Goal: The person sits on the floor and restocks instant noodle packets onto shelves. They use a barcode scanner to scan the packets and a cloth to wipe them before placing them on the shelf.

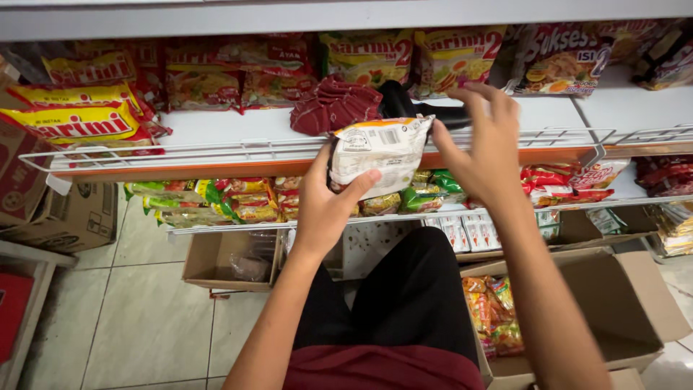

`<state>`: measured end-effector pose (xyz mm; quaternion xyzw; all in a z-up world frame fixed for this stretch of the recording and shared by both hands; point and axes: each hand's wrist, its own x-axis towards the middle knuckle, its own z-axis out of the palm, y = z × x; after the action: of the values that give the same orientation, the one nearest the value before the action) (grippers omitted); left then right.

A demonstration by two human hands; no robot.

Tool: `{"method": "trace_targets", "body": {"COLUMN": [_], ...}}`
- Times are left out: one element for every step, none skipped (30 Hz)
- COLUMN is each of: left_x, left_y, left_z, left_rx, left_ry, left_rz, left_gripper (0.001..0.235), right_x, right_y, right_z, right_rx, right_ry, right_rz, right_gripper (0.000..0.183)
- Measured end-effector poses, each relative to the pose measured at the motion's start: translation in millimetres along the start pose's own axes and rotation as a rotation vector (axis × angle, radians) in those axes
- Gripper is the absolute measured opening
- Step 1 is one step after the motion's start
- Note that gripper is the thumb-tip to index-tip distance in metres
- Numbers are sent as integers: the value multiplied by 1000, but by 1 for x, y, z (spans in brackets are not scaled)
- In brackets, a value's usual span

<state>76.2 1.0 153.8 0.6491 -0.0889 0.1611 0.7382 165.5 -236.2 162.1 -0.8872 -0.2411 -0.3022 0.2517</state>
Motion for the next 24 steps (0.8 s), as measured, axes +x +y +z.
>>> {"method": "trace_targets", "body": {"left_x": [0, 1, 0, -1, -2, -2, -2, -3, -4, -4, -4, -4, -4, -5, -5, -5, -6, -6, -7, -8, -8, -6, -7, -9], "left_y": [1, 2, 2, 2, 1, -1, -3, -4, -6, -8, -10, -11, -12, -14, -15, -16, -17, -18, -18, -19, -19, -20, -20, -21], "left_z": [0, -1, -2, -4, -5, -7, -8, -10, -11, -13, -14, -15, -15, -16, -16, -17, -17, -18, -19, -20, -22, -25, -27, -30], "left_rx": [15, 31, 47, 47, 47, 47, 42, 38, 34, 31, 26, 21, 26, 31, 36, 43, 50, 56, 60, 63, 69, 81, 94, 106], "left_ry": [4, 8, 15, 20, 26, 32, 36, 40, 45, 46, 45, 44, 45, 47, 50, 58, 65, 72, 80, 88, 94, 91, 90, 90], "left_rz": [2, 3, 2, 3, 4, 6, 2, -2, -8, -7, -7, -6, -8, -10, -12, -21, -29, -37, -44, -51, -56, -59, -70, -80], "left_gripper": [40, 40, 39, 39, 38, 37, 36, 36, 35, 35, 35, 35, 36, 36, 36, 37, 37, 37, 39, 40, 42, 42, 41, 41], "right_x": [10, 19, 24, 29, 33, 35, 38, 42, 47, 53, 59, 64, 70, 72, 75, 77, 79, 79, 78, 78, 79, 81, 79, 77], "right_y": [6, 13, 19, 23, 27, 30, 30, 29, 28, 27, 26, 26, 27, 27, 26, 26, 27, 27, 29, 32, 36, 42, 47, 52], "right_z": [7, 14, 21, 29, 34, 38, 42, 44, 44, 43, 42, 42, 41, 40, 41, 41, 41, 44, 47, 50, 53, 54, 54, 55], "right_rx": [-66, -132, -181, -230, -279, -278, -277, -276, -256, -236, -217, -187, -157, -127, -109, -92, -75, -94, -114, -133, -111, -88, -64, -75], "right_ry": [-63, -126, -213, -300, -387, -401, -416, -430, -481, -531, -580, -608, -636, -663, -681, -699, -716, -721, -725, -728, -724, -719, -722, -707], "right_rz": [-29, -58, -19, 19, 57, 95, 132, 168, 230, 291, 355, 358, 359, 361, 370, 378, 387, 364, 341, 318, 314, 310, 308, 304], "right_gripper": [52, 56, 60, 64, 67, 68, 69, 70, 74, 79, 83, 88, 93, 98, 99, 100, 101, 98, 95, 93, 95, 97, 99, 98]}}
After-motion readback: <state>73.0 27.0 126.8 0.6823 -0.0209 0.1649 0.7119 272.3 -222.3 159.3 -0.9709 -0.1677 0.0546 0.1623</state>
